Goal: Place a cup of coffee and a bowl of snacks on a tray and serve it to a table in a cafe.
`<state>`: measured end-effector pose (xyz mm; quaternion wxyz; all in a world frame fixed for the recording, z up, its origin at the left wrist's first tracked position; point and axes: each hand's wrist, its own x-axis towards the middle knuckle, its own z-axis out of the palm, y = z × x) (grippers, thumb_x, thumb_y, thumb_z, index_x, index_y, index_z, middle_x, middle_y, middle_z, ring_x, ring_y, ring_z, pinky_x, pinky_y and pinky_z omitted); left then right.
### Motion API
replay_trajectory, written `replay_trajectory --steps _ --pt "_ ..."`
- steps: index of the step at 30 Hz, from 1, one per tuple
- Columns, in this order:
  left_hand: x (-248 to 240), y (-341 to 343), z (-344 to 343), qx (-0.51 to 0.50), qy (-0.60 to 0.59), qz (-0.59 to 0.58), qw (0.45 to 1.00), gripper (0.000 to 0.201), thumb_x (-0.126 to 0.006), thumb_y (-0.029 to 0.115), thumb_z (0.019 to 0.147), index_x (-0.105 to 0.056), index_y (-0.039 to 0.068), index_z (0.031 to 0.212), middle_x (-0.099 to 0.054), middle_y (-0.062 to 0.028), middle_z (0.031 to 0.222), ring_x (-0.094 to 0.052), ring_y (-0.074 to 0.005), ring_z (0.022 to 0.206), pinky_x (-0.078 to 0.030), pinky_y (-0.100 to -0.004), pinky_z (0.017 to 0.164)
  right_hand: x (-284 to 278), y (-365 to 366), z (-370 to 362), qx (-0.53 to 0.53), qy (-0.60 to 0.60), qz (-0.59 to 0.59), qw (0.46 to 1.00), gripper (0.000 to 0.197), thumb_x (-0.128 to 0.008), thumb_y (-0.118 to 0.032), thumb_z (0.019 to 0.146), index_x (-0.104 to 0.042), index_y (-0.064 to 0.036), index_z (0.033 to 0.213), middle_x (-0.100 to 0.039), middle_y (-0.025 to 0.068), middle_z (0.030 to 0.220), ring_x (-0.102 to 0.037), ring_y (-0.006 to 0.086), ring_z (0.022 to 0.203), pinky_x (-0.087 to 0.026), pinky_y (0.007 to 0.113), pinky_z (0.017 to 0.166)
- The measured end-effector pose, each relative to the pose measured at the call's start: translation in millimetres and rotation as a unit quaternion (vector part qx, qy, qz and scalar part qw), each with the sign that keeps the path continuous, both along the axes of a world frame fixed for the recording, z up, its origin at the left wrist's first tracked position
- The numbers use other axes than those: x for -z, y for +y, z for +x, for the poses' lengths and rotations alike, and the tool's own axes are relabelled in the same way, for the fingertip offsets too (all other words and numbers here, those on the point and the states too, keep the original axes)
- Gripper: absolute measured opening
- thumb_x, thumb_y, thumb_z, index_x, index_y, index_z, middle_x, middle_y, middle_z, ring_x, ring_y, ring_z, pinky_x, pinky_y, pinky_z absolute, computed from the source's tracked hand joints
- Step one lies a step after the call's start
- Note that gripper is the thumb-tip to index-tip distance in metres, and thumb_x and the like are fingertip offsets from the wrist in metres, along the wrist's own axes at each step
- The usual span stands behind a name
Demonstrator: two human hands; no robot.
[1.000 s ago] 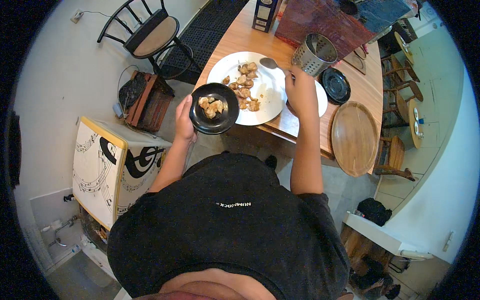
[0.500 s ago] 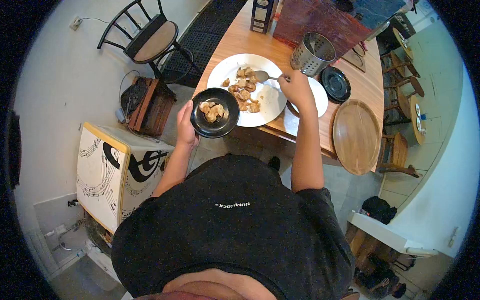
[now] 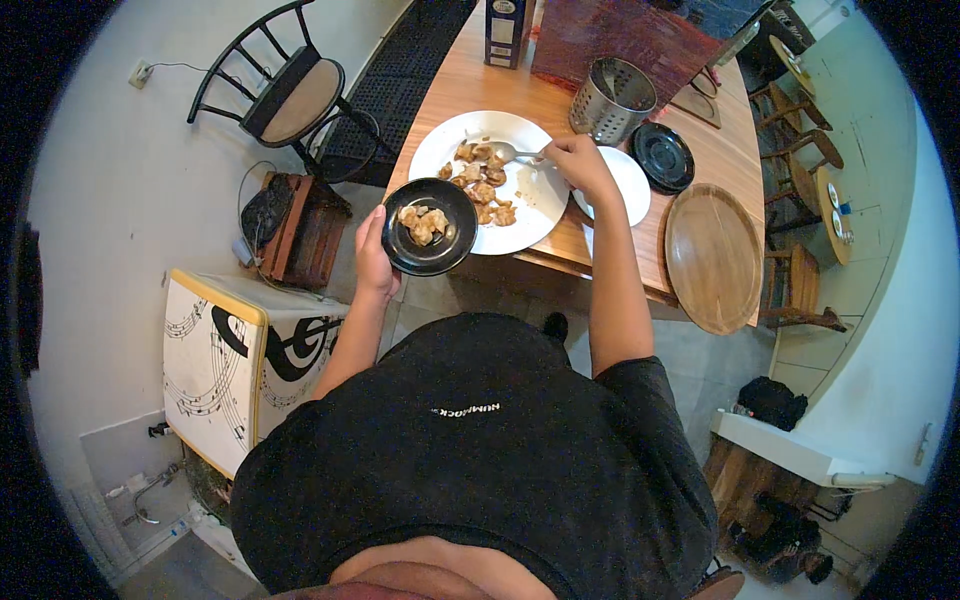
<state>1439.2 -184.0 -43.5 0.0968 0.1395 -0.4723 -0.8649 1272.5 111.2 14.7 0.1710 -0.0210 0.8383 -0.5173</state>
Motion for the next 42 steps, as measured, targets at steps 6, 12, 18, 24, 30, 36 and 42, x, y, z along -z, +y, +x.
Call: replay_trajectory --steps 6,12,18,24,30,36,42 --pt "2 -3 -5 0.0 -0.005 -0.004 1.0 0.036 -0.047 0.028 0.107 -0.063 -0.003 0.113 -0.069 -0.0085 0.104 -0.066 -0.0122 0.092 -0.053 -0.0276 0.084 4 0 -11 -0.042 0.178 0.086 0.979 0.027 -0.062 -0.021 0.085 -0.078 -0.0013 0.094 -0.063 0.0072 0.065 -0.057 0.0156 0.061 -0.045 0.032 0.059" --pt "-3 -5 -4 0.014 0.002 -0.008 1.0 0.035 -0.046 0.028 0.107 -0.063 -0.003 0.112 -0.07 -0.0079 0.103 -0.066 -0.0118 0.092 -0.052 -0.0273 0.084 -6 -3 -25 -0.07 0.024 0.095 0.993 0.027 -0.062 -0.023 0.084 -0.077 -0.0011 0.09 -0.064 0.0072 0.066 -0.057 0.0164 0.063 -0.046 0.033 0.061" --pt "-8 -7 -2 0.011 0.002 -0.022 1.0 0.035 -0.046 0.028 0.107 -0.063 -0.002 0.11 -0.069 -0.0069 0.102 -0.065 -0.0112 0.091 -0.052 -0.027 0.083 -1 6 -27 -0.093 0.081 0.089 0.988 0.029 -0.064 -0.027 0.083 -0.077 -0.0011 0.088 -0.064 0.0056 0.065 -0.056 0.0159 0.059 -0.045 0.032 0.058" --pt "-7 -3 -4 0.011 -0.003 -0.014 1.0 0.035 -0.045 0.028 0.108 -0.063 -0.001 0.108 -0.069 -0.0066 0.101 -0.065 -0.0107 0.09 -0.051 -0.027 0.083 0 0 -42 -0.161 0.191 0.106 0.962 0.029 -0.066 -0.027 0.081 -0.078 -0.0011 0.088 -0.062 0.0042 0.062 -0.055 0.015 0.055 -0.042 0.032 0.053" --pt "-1 -5 -5 0.018 0.009 -0.024 1.0 0.037 -0.045 0.029 0.107 -0.063 -0.002 0.114 -0.072 -0.0101 0.103 -0.071 -0.0153 0.09 -0.057 -0.029 0.081 -3 1 -41 -0.11 -0.003 0.033 0.993 0.025 -0.065 -0.021 0.085 -0.077 0.0003 0.084 -0.051 -0.0012 0.052 -0.041 0.009 0.042 -0.028 0.028 0.041" --pt "-10 1 -3 0.027 0.0 0.0 1.0 0.034 -0.044 0.028 0.108 -0.062 -0.001 0.108 -0.069 -0.0077 0.102 -0.065 -0.0116 0.09 -0.052 -0.0275 0.083 -6 8 -36 -0.058 0.015 -0.016 0.998 0.023 -0.064 -0.017 0.087 -0.076 0.0018 0.085 -0.046 -0.003 0.05 -0.036 0.0072 0.041 -0.025 0.027 0.04" --pt "-11 7 -7 0.034 0.012 -0.002 0.999 0.036 -0.044 0.028 0.107 -0.062 -0.003 0.113 -0.07 -0.0097 0.103 -0.068 -0.0133 0.089 -0.055 -0.028 0.081 -26 10 -26 -0.024 0.078 -0.031 0.996 0.023 -0.064 -0.018 0.087 -0.076 0.0021 0.086 -0.044 -0.0044 0.051 -0.033 0.0055 0.041 -0.024 0.026 0.04"
